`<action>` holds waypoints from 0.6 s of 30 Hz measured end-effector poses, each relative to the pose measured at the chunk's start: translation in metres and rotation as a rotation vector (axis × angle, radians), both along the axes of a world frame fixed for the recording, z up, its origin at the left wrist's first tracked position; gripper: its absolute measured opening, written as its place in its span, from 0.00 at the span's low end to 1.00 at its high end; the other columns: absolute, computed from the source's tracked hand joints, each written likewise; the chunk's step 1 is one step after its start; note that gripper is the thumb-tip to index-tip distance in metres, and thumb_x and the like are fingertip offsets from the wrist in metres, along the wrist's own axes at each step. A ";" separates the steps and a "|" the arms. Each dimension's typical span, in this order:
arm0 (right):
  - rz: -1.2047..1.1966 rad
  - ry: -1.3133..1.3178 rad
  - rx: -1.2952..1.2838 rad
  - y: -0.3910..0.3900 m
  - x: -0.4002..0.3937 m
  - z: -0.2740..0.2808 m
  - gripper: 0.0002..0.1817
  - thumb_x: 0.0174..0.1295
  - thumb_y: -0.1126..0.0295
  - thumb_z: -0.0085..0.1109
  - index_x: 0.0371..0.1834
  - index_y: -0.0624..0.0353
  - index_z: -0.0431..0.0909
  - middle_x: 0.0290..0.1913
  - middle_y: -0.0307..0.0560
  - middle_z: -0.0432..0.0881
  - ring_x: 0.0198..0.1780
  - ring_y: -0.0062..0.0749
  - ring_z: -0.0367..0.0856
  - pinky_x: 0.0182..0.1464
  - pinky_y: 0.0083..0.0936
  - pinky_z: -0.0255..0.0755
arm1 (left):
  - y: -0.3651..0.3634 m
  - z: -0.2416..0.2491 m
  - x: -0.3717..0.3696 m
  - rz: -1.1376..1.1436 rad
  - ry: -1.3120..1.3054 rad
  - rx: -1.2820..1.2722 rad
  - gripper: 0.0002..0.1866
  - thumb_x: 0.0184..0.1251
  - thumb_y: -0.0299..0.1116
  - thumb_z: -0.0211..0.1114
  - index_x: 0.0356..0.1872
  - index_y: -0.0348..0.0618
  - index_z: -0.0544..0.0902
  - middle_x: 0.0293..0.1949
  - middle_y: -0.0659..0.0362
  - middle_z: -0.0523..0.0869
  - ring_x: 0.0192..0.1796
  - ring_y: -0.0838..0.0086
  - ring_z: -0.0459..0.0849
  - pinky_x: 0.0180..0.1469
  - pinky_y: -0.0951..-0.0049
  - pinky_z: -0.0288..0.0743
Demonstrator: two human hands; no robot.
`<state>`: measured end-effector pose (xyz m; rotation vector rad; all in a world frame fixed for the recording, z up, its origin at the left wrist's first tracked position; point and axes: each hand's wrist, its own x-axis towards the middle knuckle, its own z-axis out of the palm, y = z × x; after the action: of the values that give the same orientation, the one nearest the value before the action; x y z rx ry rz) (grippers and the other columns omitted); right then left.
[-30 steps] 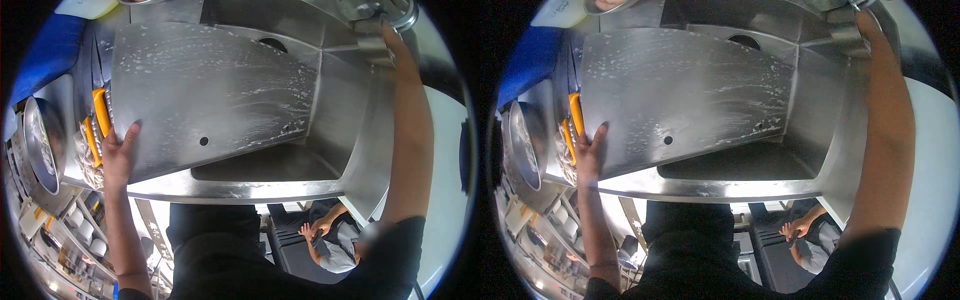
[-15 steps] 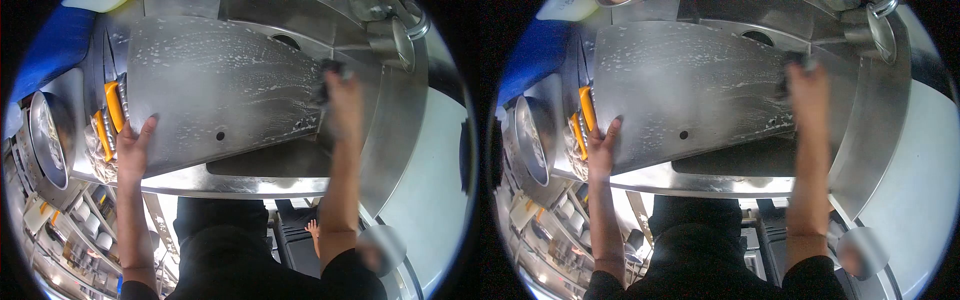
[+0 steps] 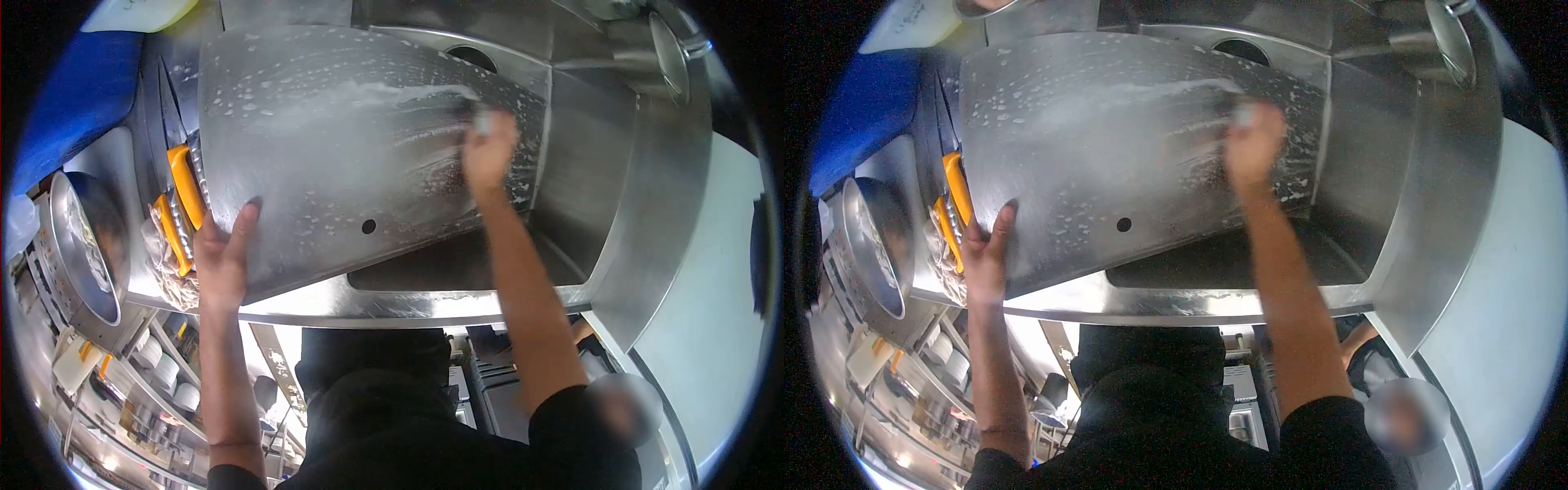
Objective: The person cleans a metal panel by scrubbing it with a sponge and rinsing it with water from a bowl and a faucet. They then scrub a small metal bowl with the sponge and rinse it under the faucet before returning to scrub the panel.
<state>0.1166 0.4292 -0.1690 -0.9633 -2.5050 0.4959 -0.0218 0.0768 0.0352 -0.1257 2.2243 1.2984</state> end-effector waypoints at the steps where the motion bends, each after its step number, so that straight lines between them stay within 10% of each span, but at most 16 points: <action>1: -0.132 -0.112 -0.020 0.038 0.022 -0.028 0.19 0.59 0.74 0.64 0.53 0.68 0.78 0.53 0.64 0.79 0.54 0.61 0.78 0.60 0.49 0.72 | -0.001 -0.001 -0.001 -0.006 -0.001 -0.001 0.20 0.75 0.38 0.70 0.57 0.31 0.83 0.49 0.59 0.88 0.49 0.79 0.82 0.57 0.77 0.74; 5: -0.485 -0.265 -0.042 0.084 0.039 -0.079 0.19 0.56 0.74 0.66 0.52 0.68 0.79 0.54 0.64 0.80 0.58 0.61 0.77 0.61 0.53 0.69 | -0.003 -0.003 -0.001 -0.007 -0.022 0.015 0.19 0.75 0.37 0.70 0.56 0.30 0.83 0.47 0.59 0.89 0.49 0.80 0.82 0.56 0.77 0.74; 14: 0.147 0.171 -0.146 -0.116 -0.128 0.104 0.23 0.46 0.73 0.69 0.48 0.64 0.76 0.47 0.60 0.76 0.52 0.56 0.74 0.55 0.50 0.68 | -0.011 -0.009 -0.001 -0.059 0.071 -0.070 0.18 0.75 0.38 0.70 0.53 0.31 0.84 0.39 0.64 0.86 0.38 0.84 0.78 0.44 0.81 0.73; 18: 0.325 0.252 -0.096 -0.091 -0.129 0.091 0.22 0.48 0.76 0.67 0.50 0.64 0.78 0.47 0.60 0.78 0.53 0.57 0.75 0.57 0.51 0.69 | 0.000 -0.009 0.003 -0.048 0.164 -0.042 0.16 0.75 0.38 0.70 0.50 0.33 0.85 0.31 0.69 0.82 0.30 0.88 0.72 0.34 0.83 0.67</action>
<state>-0.0125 0.3382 -0.0778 -0.4865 -2.4294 0.7906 -0.0187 0.0768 0.0258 0.0190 2.3775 1.2779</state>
